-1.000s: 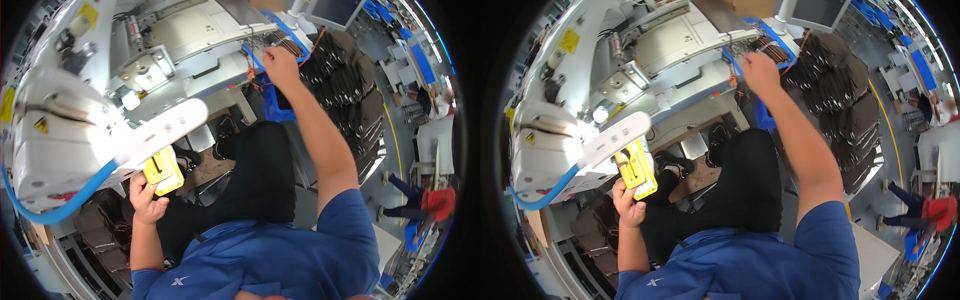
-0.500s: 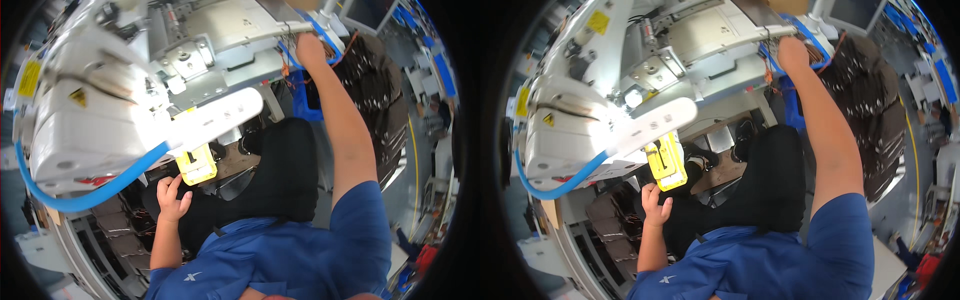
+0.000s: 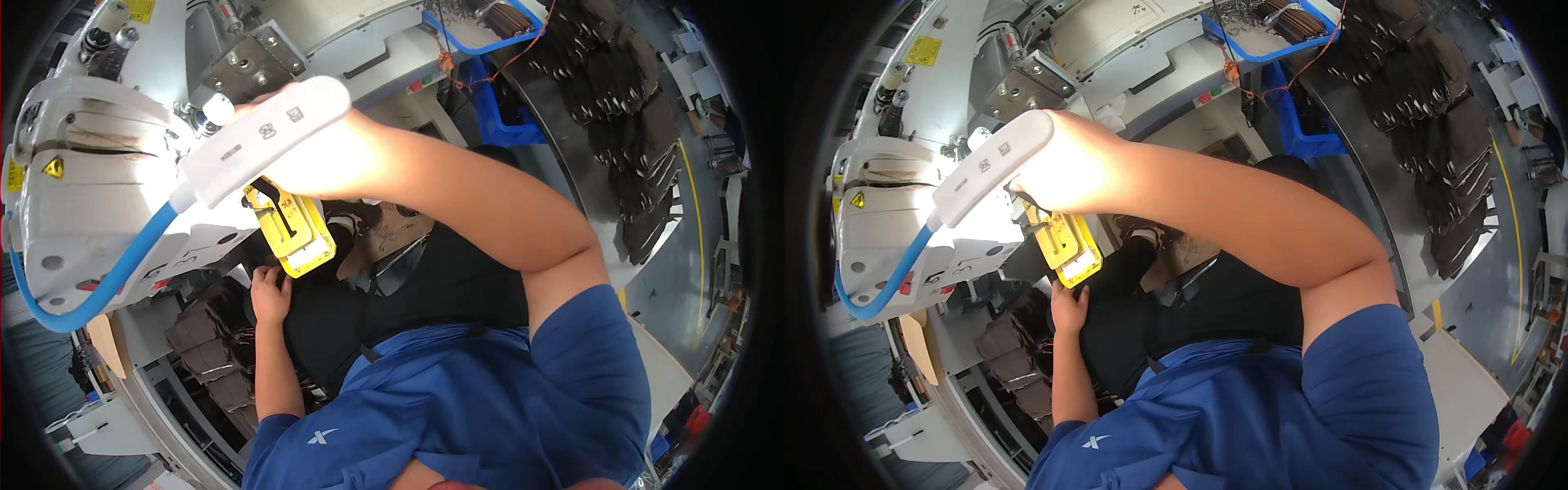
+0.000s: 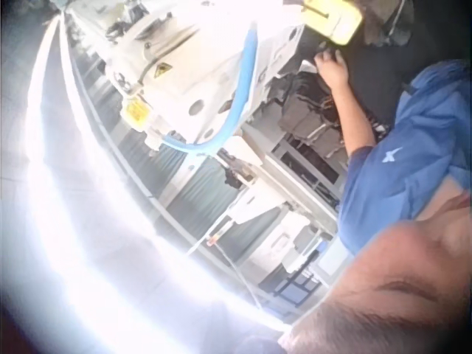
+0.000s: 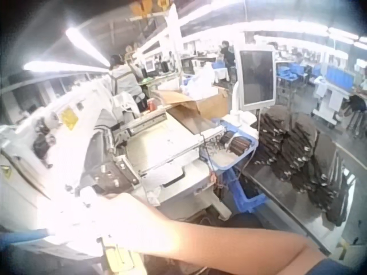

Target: Using a sewing machine to assemble leather components into bags or cases.

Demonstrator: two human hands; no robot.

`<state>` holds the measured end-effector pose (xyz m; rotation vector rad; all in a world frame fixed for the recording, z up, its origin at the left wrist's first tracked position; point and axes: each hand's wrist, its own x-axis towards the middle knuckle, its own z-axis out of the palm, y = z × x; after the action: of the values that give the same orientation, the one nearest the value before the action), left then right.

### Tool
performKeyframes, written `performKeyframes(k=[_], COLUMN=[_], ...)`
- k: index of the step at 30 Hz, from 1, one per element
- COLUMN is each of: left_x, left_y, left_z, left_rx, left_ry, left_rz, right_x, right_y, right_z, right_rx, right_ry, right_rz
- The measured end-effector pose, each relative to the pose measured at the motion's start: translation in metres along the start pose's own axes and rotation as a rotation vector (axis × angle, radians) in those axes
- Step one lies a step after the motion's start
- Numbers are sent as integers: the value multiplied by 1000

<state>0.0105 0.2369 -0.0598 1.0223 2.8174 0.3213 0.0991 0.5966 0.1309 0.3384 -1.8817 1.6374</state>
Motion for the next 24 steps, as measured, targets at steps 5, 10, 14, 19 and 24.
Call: performKeyframes(k=[5, 10, 14, 19, 24], left_x=[-10, -12, -9, -12, -1], left_y=[-12, -19, -11, -12, -10], left_z=[0, 2, 0, 2, 3], left_rx=[22, 13, 7, -12, -5], left_ry=[46, 21, 30, 57, -14], left_rz=[-50, -71, -62, -59, -59], right_x=[9, 13, 7, -27, -143], right_y=[30, 27, 15, -54, -81], right_z=[16, 16, 10, -32, -109], right_rx=[-601, -418, -277, -473, -874], right_ry=[-162, -176, -169, 45, 244], right_rz=[-178, -78, 55, 90, 412])
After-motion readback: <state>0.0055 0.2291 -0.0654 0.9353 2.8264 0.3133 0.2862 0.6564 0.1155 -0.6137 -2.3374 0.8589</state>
